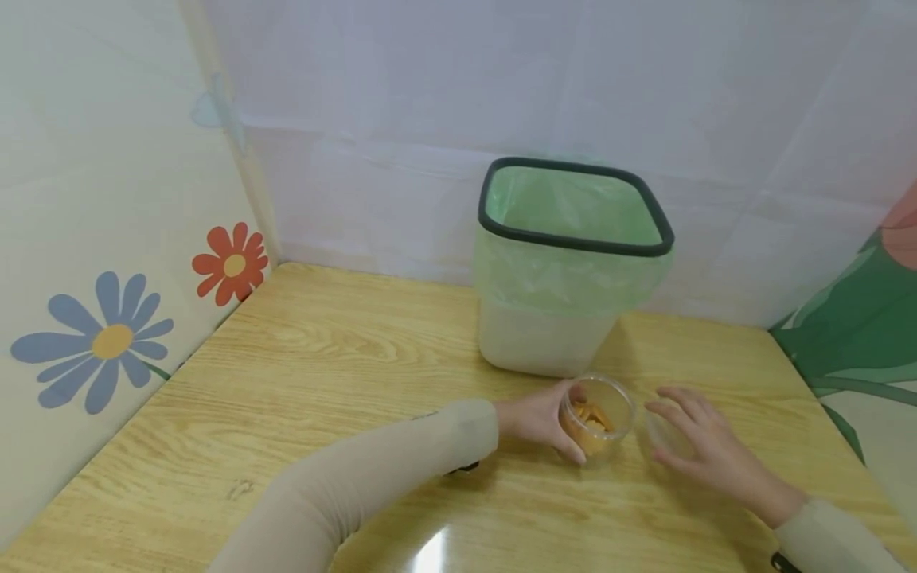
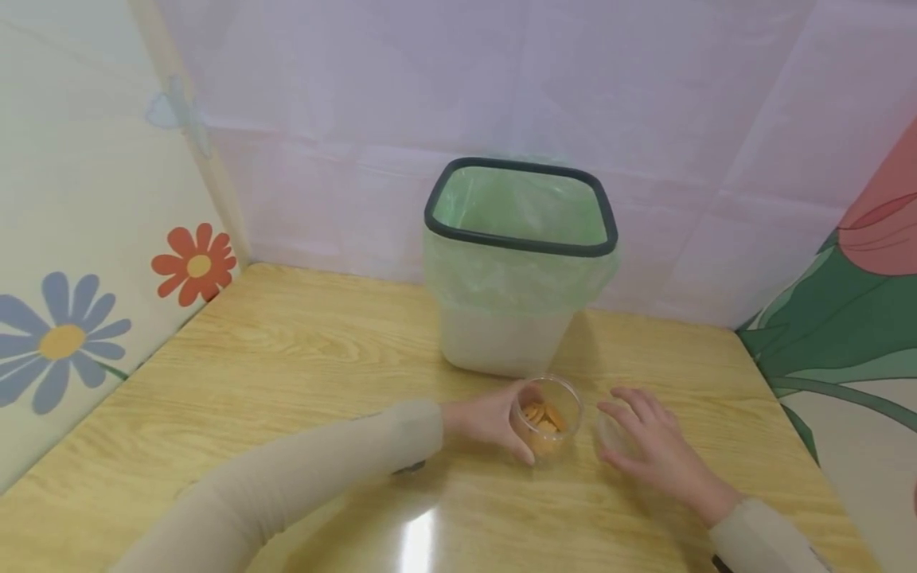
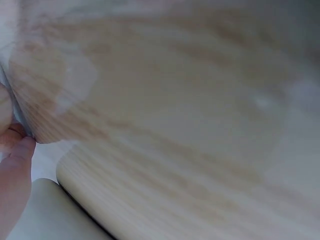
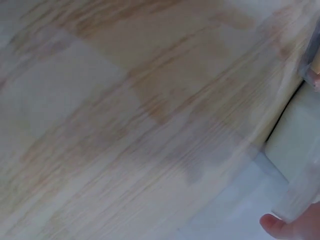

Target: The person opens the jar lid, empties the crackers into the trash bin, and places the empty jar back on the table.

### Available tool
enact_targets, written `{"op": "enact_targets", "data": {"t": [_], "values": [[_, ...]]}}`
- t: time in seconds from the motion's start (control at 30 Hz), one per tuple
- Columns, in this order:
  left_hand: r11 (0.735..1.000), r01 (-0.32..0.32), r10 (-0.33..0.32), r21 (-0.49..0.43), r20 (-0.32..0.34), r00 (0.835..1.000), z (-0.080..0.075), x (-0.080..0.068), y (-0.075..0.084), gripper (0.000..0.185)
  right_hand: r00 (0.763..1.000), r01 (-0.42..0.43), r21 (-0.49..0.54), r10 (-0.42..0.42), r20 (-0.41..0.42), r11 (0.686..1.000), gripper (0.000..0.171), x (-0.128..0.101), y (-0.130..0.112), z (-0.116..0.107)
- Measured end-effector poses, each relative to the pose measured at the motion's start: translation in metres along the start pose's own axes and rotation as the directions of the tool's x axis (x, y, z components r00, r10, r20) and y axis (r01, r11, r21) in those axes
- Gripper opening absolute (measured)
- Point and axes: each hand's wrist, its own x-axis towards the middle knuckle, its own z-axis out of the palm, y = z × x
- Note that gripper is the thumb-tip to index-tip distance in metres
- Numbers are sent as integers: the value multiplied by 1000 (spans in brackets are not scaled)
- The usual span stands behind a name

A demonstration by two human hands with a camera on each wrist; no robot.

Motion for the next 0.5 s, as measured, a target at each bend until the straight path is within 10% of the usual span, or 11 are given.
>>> {"op": "enact_targets", "data": {"t": [0.5], "values": [[1000, 10, -11, -6, -10, 1000, 2, 2, -4, 97, 998, -14, 14, 13, 55, 1000, 64, -5, 2, 2]]}}
